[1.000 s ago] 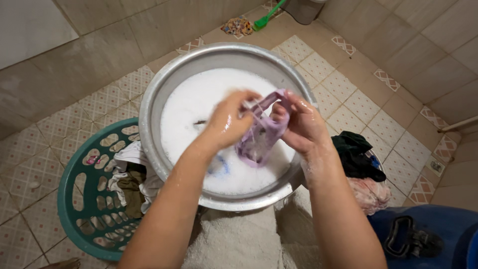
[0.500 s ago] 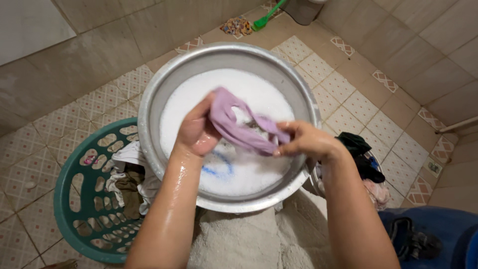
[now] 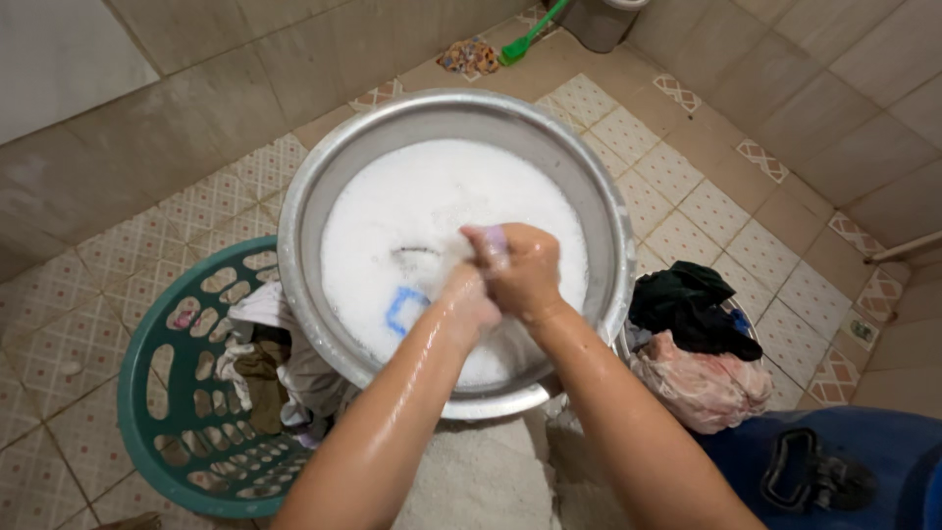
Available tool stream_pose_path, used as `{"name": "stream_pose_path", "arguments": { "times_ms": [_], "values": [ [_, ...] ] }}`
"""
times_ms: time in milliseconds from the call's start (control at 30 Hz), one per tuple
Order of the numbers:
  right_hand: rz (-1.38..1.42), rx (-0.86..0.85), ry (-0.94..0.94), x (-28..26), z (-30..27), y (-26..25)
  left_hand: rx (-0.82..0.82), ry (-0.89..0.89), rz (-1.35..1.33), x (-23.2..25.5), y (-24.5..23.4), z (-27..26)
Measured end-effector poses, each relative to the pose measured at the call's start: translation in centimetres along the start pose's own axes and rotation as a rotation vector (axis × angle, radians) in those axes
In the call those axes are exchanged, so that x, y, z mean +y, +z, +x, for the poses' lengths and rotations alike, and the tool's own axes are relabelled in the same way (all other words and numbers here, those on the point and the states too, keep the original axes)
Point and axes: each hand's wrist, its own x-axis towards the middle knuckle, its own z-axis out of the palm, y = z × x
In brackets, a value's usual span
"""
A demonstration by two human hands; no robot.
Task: The person washes various pieces of clothing by hand in a metal basin filled with soapy water. They scrub and rinse items, then transfer them to a green laundry basket. At one point, they apply liquid from a purple bottle onto a garment before continuing to wash.
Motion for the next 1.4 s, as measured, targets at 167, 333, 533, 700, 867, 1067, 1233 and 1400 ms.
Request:
{"name": "stream_pose_path", "arguments": {
  "times_ms": [167,333,533,700,867,1067,1233,1400],
  "values": [
    [-0.025,0.289,-0.406,-1.6,-1.0,1.2,-0.110,0.089,0.010,1.2,1.1,-0.6],
    [-0.297,0.078,-0.183,3.7,0.0,2.1,0.163,0.096,0.316,3.6,2.5,-6.2],
    [-0.416,-0.291,0.149,10.9,0.7,1.2,0.583,0.483,1.759,6.9,3.3,-9.4],
    [-0.696,-1.068,0.262,10.7,-0.4,3.5,0.573,0.070,2.262,3.7,2.6,-7.9],
    [-0.732,-0.807,0.251,10.7,2.4,0.3,0.417,0.401,1.274,6.0,3.5,-5.3],
    [0.373,0.039,-0.299,1.1,-1.6,3.3,0.020,0.262,-0.176,3.1,1.1,0.2],
    [-0.004,0.051,-0.074,1.4,0.7,2.6,-0.169,0.188,-0.080,1.0,0.5,-0.9],
    [-0.015,0.130,-0.083,0.6,1.1,1.9,-0.020,0.011,-0.039,2.3,2.9,-2.8]
  ]
}}
